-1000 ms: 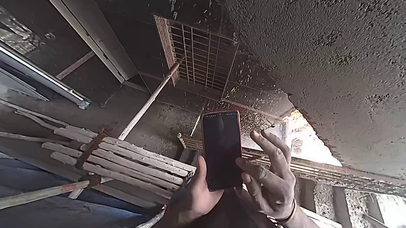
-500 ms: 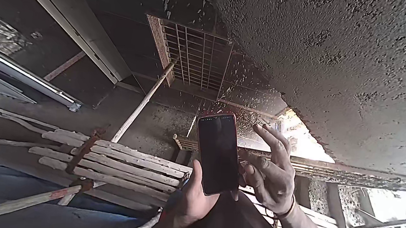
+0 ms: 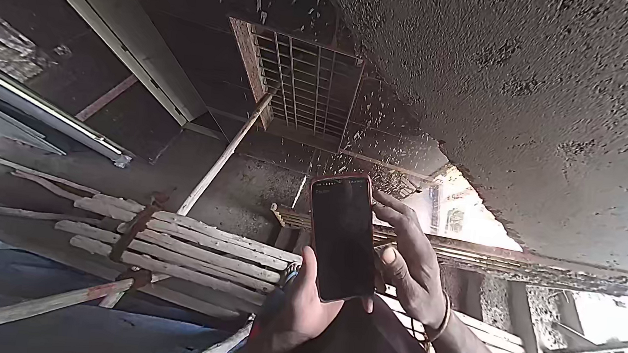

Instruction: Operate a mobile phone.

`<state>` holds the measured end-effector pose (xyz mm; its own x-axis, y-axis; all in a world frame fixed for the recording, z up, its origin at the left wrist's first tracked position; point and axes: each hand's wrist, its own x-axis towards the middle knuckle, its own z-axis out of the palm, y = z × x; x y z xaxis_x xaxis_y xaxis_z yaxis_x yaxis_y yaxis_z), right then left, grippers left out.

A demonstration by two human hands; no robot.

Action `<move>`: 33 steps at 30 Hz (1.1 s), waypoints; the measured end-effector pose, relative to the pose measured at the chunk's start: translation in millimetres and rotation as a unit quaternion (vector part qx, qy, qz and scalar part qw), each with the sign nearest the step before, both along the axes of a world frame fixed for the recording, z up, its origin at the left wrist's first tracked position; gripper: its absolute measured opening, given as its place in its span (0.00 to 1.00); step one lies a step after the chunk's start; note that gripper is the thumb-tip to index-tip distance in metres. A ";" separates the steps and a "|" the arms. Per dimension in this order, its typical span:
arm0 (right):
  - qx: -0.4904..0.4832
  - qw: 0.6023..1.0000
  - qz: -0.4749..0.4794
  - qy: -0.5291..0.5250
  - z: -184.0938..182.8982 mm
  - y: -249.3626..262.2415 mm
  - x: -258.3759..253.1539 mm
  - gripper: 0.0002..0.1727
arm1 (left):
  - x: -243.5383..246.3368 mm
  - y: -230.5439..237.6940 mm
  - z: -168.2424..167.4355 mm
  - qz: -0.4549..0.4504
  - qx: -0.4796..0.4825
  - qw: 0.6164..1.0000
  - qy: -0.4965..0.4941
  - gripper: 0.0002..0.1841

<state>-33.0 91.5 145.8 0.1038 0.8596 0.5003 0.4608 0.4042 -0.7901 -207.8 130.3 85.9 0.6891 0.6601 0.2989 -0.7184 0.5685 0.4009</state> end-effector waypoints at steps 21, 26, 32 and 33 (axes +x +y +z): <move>0.110 0.987 -0.109 -0.045 3.9 12.9 13.5 0.20 | -1.0 6.7 -2.0 -0.025 0.027 0.999 -0.002 0.43; 0.092 0.988 -0.122 -0.032 5.6 19.2 10.3 0.30 | -2.7 6.6 -2.6 -0.037 0.026 0.999 -0.006 0.43; 0.090 0.990 -0.096 -0.047 9.9 19.0 7.3 0.27 | -4.2 7.4 -1.9 -0.024 0.019 1.000 -0.009 0.42; 0.088 0.991 -0.093 -0.040 9.3 19.2 6.9 0.29 | -4.6 7.8 -1.5 -0.022 0.019 0.999 -0.012 0.42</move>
